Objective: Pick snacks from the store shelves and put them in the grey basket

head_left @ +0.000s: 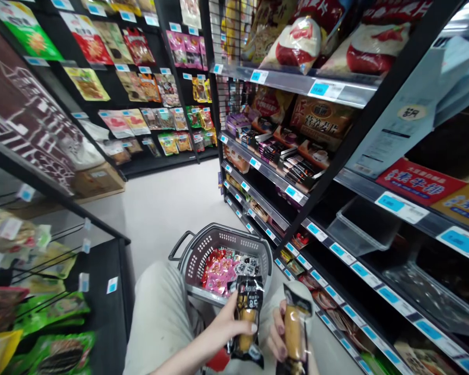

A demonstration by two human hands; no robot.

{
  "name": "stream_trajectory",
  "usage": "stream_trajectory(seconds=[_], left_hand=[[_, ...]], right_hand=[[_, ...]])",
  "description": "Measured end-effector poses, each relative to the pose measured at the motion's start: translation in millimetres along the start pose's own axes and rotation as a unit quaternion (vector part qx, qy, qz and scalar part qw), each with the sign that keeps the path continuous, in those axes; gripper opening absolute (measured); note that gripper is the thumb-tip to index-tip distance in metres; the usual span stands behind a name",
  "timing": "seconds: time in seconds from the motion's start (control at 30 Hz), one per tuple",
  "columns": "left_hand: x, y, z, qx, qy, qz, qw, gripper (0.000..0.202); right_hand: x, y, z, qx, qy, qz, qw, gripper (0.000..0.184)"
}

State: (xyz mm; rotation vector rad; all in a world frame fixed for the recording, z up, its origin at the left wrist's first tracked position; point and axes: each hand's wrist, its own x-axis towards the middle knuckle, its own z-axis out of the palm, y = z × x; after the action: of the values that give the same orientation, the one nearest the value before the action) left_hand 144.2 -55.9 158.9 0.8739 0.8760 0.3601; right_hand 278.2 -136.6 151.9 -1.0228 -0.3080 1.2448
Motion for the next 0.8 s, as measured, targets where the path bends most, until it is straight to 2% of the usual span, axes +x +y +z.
stream_trajectory(seconds=[0.07,0.1,0.17,0.23,0.27,0.3,0.37,0.43,0.5,0.57,0.63,0.7,0.73,0.8], left_hand=[[-1.7,2.5,0.1,0.01,0.016,-0.003,1.0,0.064],[-2.4,3.3,0.1,0.013,0.019,-0.006,1.0,0.063],[-3.4,3.8,-0.7,0.016,0.014,-0.012,1.0,0.062],[-4.0,3.2,-2.1,0.014,0.007,-0.016,1.0,0.062],[-4.2,2.6,-3.0,0.012,0.004,-0.017,1.0,0.062],[-4.3,2.0,-3.8,0.012,0.003,-0.018,1.0,0.061],[-4.1,0.6,-5.4,0.012,0.001,-0.018,1.0,0.057],[-3.6,-0.4,-6.4,0.009,-0.001,-0.017,1.0,0.053],[-3.0,-0.5,-6.7,0.006,0.001,-0.013,1.0,0.052],[-2.7,0.3,-6.3,0.005,0.004,-0.013,1.0,0.05],[-2.6,1.8,-5.6,0.005,0.008,-0.015,1.0,0.048],[-2.5,3.2,-4.8,0.006,0.01,-0.011,1.0,0.048],[-2.4,3.7,-4.5,0.007,0.011,-0.006,1.0,0.05],[-1.6,4.4,-4.1,0.009,0.007,0.005,1.0,0.056]], right_hand=[[2.9,-8.7,-8.4,0.125,-0.1,0.053,0.986,0.021],[4.0,-11.0,-10.7,0.217,-0.153,0.066,0.962,0.016],[5.5,-11.4,-10.7,0.398,-0.253,0.047,0.881,0.008],[6.2,-8.4,-6.2,0.506,-0.31,-0.007,0.805,0.009],[6.1,-7.0,-3.2,0.534,-0.33,-0.024,0.778,0.009],[5.8,-6.1,-0.2,0.548,-0.342,-0.028,0.763,0.009],[4.4,-6.3,4.5,0.557,-0.345,-0.02,0.755,0.009],[2.8,-7.5,6.3,0.55,-0.338,-0.016,0.764,0.009],[2.1,-7.3,4.4,0.524,-0.322,-0.023,0.788,0.009],[2.5,-5.0,-1.4,0.474,-0.294,-0.041,0.829,0.01],[3.0,-1.5,-9.9,0.384,-0.245,-0.056,0.888,0.011],[2.0,1.0,-18.1,0.229,-0.152,-0.06,0.96,0.018],[0.5,1.6,-20.9,0.146,-0.095,-0.057,0.983,0.022],[-4.0,1.4,-21.6,0.028,0.011,-0.049,0.998,0.025]])
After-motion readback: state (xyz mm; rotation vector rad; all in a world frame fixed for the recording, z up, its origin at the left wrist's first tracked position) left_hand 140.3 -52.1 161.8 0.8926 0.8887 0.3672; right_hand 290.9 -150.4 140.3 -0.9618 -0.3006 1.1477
